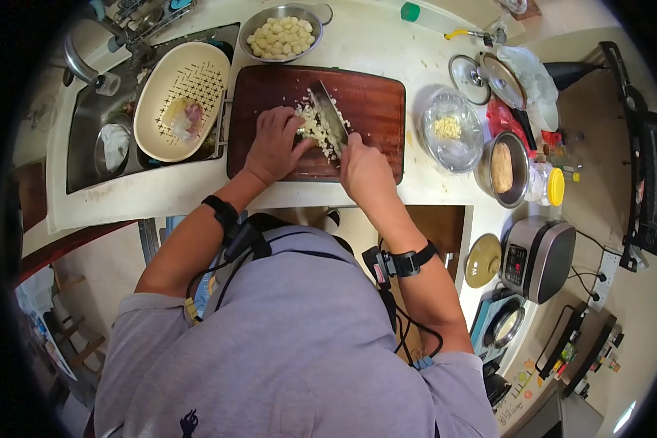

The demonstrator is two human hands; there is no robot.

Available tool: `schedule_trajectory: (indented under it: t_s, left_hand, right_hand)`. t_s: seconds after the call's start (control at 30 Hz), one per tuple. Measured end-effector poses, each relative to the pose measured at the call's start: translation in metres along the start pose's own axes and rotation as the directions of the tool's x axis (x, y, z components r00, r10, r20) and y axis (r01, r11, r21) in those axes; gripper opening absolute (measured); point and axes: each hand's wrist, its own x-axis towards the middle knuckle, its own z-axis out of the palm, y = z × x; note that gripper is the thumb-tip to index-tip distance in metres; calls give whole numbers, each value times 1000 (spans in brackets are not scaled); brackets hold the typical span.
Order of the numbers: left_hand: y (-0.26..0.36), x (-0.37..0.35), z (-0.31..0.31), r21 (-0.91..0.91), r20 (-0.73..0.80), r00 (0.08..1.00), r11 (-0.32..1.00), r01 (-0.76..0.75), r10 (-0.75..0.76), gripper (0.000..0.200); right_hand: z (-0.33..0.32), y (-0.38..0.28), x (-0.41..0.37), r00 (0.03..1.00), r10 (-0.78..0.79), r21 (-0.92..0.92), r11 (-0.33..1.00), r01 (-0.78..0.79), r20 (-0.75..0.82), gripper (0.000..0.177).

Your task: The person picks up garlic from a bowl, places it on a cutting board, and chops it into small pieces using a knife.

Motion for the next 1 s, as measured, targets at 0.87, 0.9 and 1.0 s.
schedule_trajectory:
  t_s: [0.87, 0.9, 1.0]
  left_hand:
    - [0, 0, 2, -25, 42, 999, 1000, -10, 11, 32]
    - [-2, 0, 1, -21, 45, 999, 1000, -10, 11, 31]
    - [1, 0, 0, -26, 48, 999, 999, -20, 21, 26]
  right_hand:
    - [9, 5, -3, 1000, 11, 18, 1000, -11, 17, 18]
    - [4, 1, 0, 1000, 14, 8, 1000, -15, 22, 17]
    - [8, 2, -2, 999, 40, 12, 999, -41, 32, 16]
